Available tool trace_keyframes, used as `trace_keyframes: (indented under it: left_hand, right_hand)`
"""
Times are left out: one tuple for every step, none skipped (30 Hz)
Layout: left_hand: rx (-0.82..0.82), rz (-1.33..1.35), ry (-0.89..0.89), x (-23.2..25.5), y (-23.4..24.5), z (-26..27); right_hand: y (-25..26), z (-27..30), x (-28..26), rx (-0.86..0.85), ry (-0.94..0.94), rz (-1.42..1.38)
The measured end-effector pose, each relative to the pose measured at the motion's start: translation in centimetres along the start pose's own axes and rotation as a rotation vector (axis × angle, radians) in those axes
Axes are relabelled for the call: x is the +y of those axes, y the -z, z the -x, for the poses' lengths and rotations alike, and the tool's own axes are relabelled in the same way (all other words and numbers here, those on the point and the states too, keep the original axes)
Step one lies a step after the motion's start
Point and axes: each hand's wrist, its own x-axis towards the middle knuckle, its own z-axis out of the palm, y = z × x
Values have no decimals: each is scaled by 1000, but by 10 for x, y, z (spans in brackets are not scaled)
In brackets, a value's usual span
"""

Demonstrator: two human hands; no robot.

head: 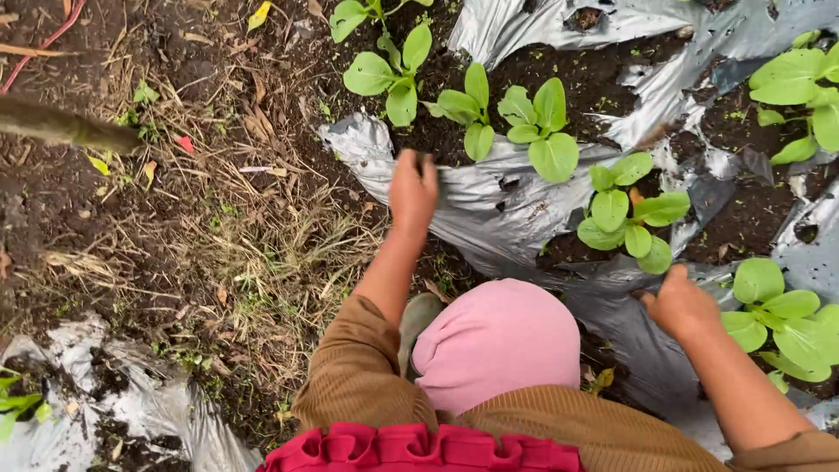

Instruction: Weeding and tending to young plants growing through plastic mulch in a garden bed

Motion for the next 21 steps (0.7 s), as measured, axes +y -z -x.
trace_keyframes:
  left_hand:
    - [-15, -6, 3, -5, 11, -27]
    - [63, -168, -66, -10, 22, -53]
    - [141, -327, -136, -17, 33, -77]
    - [127, -330, -133, -21, 34, -82]
    - [118, -376, -290, -21, 37, -90]
    - [107, -420, -448, -21, 39, -97]
    - [99, -424, -454, -34, 34, -107]
    - [88, -438, -535, -46, 29, -115]
    - [67, -453, -614, -59, 23, -118]
    - [48, -459, -617, -50, 29, -113]
    - [-4, -333, -350, -37, 40, -114]
    - [-56, -208, -82, -25, 51, -113]
    - [-71, -212, -92, -18, 67, -117]
    - [31, -95, 30, -13, 84, -121]
    - [147, 30, 168, -11, 100, -121]
    - [145, 32, 175, -13, 102, -120]
    - [108, -39, 54, -15, 104, -122]
    - [70, -111, -67, -18, 105, -123]
    - [78, -103, -67, -14, 101, -125]
    - [-8, -323, -105, -11, 96, -127]
    - [-99, -545, -144, -11, 90, -129]
  right_hand:
    - [1, 1, -1, -11, -11, -4]
    - [2, 2, -3, -19, -39, -29]
    - [3, 5, -4, -27, -66, -49]
    - [1, 6, -4, -37, -76, -50]
    - [1, 4, -6, -40, -87, -33]
    - [1, 3, -7, -44, -97, -16]
    - [1, -4, -11, -49, -103, -23]
    - [0, -11, -13, -45, -135, -11]
    - [-5, -12, -12, -49, -172, 2]
    - [2, -5, -13, -63, -182, -6]
    - [10, -3, -21, -110, -208, 1]
    - [17, 0, -27, -158, -232, 8]
    - [18, 1, -26, -161, -246, -5]
    - [18, 2, -24, -180, -238, -8]
    - [23, -1, -22, -197, -220, 6]
    - [21, 2, -18, -198, -222, 13]
    - [19, -1, -16, -202, -190, 27]
    - [17, -3, -15, -207, -158, 42]
    - [21, 0, -17, -198, -155, 48]
    - [23, 2, -20, -237, -187, 88]
    - [22, 5, -23, -278, -221, 126]
